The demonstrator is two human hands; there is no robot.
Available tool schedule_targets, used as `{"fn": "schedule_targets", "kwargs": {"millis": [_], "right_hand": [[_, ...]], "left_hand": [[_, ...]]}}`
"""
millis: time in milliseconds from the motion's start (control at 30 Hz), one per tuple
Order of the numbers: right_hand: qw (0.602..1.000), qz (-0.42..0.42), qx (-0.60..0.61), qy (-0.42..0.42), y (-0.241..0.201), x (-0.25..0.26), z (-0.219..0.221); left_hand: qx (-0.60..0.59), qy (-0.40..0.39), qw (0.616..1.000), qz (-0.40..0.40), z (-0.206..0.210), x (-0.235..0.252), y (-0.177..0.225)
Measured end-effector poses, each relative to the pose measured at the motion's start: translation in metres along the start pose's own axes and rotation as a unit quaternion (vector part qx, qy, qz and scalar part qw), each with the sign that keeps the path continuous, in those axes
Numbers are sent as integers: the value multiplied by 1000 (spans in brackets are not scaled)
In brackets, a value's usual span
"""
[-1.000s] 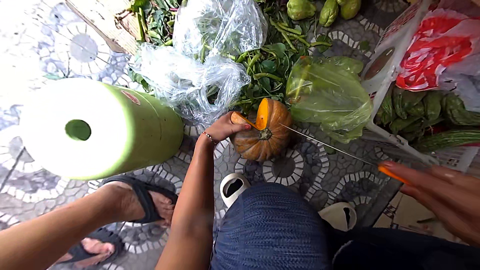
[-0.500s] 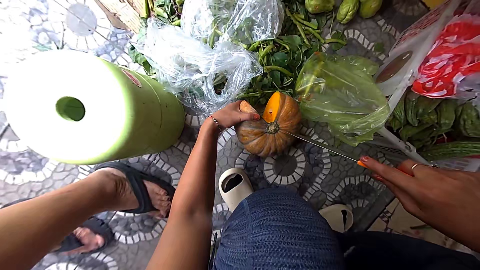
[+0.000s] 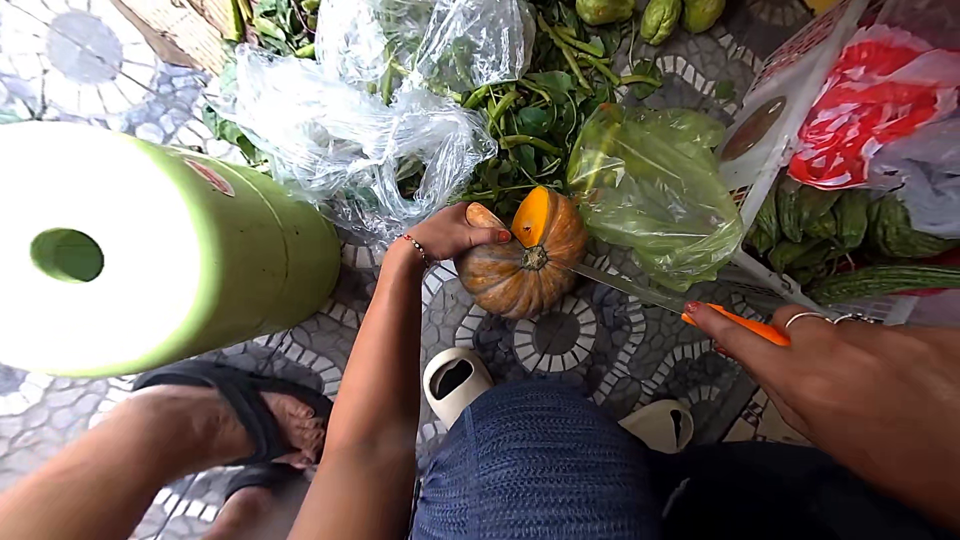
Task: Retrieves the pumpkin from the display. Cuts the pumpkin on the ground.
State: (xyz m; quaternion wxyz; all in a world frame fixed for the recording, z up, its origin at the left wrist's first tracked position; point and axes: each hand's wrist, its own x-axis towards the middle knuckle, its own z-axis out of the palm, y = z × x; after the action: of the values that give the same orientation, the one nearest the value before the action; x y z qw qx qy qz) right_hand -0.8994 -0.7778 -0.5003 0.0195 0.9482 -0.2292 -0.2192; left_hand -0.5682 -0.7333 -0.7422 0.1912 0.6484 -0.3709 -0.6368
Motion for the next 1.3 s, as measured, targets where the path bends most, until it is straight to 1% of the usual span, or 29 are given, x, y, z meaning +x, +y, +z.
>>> {"fn": "schedule_targets", "kwargs": {"millis": [100, 233, 400, 567, 600, 633, 667, 700, 733, 800, 867, 933, 1000, 1067, 1100, 1200, 1300], "right_hand": [[1000, -16, -15, 3, 4, 11, -5], [999, -49, -4, -10, 13, 27, -10], [995, -75, 0, -61, 29, 59, -28], [992, -89, 11, -89, 31, 69, -25], [990, -91, 25, -107, 30, 73, -19], [985, -89, 40, -142, 28, 79, -11], [974, -85, 50, -202, 25, 89, -3], [967, -78, 57, -237, 23, 99, 6], [964, -68, 57, -249, 22, 108, 11], [967, -29, 51, -247, 20, 120, 10], [955, 22, 81, -286, 16, 125, 5], [924, 57, 111, -361, 12, 126, 3], [916, 66, 117, -379, 10, 120, 4], [910, 71, 132, -386, 3, 115, 6], [906, 77, 139, -392, 0, 113, 7], [903, 87, 161, -390, 1, 107, 14], [906, 94, 196, -365, 6, 93, 36]], "left_hand": [[-13, -1, 1000, 3, 0, 2, -2], [-33, -4, 999, 5, -3, 4, -6], [18, 12, 1000, -7, -1, 4, -1], [26, 26, 999, -21, 5, 2, 6], [28, 27, 999, -23, 7, 1, 8], [34, 24, 999, -29, 8, 2, 13], [38, 23, 998, -34, 8, 3, 16], [28, 24, 999, -38, 7, 5, 17], [6, 32, 999, -41, 7, 7, 14], [-38, 79, 994, -69, 11, 3, 6], [-13, 169, 983, -76, 30, -15, 15], [54, 250, 966, -48, 61, -31, 25], [84, 306, 948, -15, 80, -27, 26], [88, 348, 933, 12, 83, -17, 23], [89, 356, 930, 20, 80, -13, 24], [102, 343, 933, 32, 75, -6, 24], [112, 335, 934, 56, 71, -1, 22]]}}
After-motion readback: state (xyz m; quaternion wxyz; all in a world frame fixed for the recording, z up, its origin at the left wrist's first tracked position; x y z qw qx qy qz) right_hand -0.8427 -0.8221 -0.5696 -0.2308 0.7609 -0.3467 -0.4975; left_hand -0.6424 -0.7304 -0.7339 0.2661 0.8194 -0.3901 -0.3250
